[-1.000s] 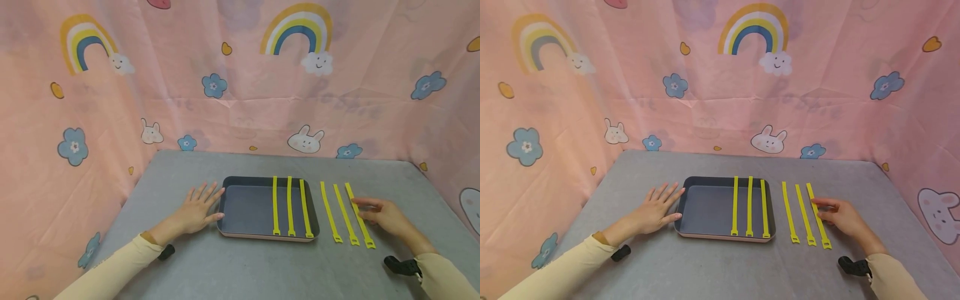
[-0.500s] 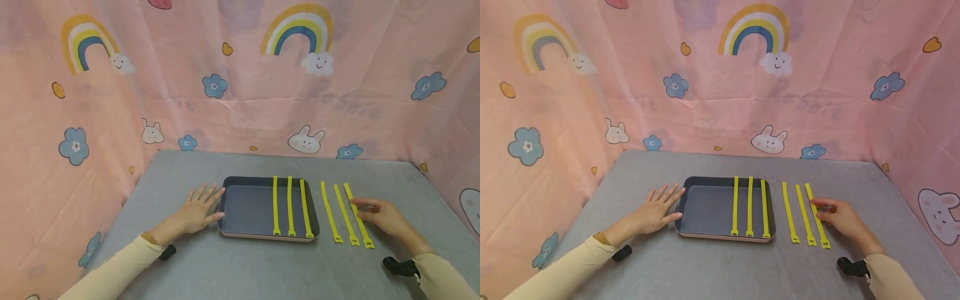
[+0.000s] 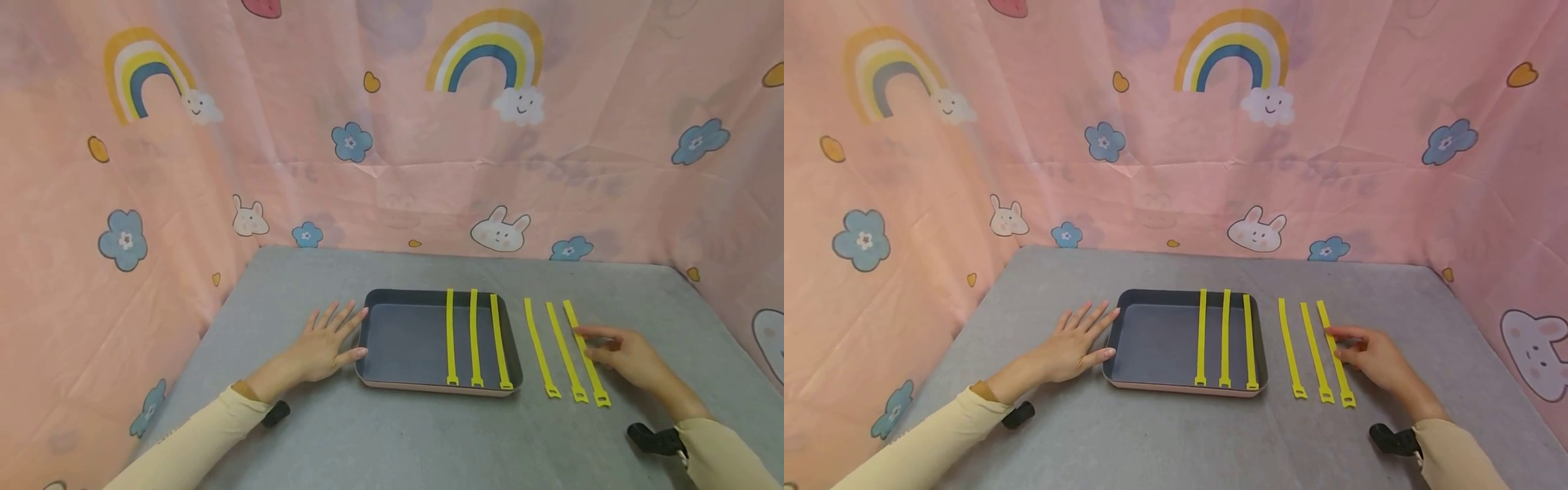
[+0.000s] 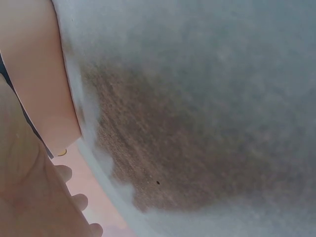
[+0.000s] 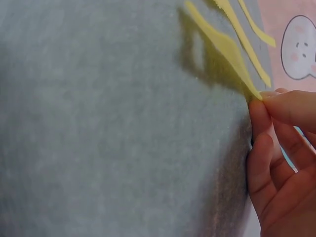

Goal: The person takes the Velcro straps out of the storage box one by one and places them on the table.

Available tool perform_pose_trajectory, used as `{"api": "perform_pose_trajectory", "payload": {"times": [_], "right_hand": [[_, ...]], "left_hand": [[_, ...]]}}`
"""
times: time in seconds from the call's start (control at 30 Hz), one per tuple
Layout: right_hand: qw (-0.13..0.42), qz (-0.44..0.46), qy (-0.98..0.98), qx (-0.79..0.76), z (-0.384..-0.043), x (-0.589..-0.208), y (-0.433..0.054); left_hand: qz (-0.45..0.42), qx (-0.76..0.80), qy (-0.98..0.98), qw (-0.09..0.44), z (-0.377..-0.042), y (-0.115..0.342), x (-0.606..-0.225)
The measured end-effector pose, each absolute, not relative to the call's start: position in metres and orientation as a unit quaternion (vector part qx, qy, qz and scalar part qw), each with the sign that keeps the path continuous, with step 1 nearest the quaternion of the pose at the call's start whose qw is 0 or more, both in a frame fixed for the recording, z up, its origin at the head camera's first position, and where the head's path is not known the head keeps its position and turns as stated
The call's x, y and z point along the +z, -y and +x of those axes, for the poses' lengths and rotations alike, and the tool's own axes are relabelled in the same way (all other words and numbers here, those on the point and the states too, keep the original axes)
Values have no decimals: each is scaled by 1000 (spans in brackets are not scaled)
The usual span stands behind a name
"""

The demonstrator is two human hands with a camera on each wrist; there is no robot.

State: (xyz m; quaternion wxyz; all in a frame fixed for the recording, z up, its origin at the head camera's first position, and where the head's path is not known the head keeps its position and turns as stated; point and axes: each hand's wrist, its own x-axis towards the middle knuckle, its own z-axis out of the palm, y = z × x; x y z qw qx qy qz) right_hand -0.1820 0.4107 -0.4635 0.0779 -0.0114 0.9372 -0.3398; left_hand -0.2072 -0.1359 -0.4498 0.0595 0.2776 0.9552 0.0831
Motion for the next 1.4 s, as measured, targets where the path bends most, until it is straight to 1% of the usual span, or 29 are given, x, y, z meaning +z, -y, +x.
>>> {"api": "perform_pose_trajectory", "payload": {"times": [0.23,0.53,0.77,1.03,1.4], "right_hand": [[70,-11,-943,-324,-180,-462,-408],[38,-26,-953,-299,-178,-460,-403],[35,-29,-959,-281,-180,-462,-403],[16,-37,-963,-266,-180,-463,-402],[6,-35,-964,-262,-179,-465,-400]], "left_hand": [[276,86,-955,60,-209,135,-451],[274,88,-956,60,-208,135,-450],[271,90,-956,62,-209,136,-452],[267,92,-957,63,-208,135,-451],[265,92,-958,67,-207,135,-450]]}}
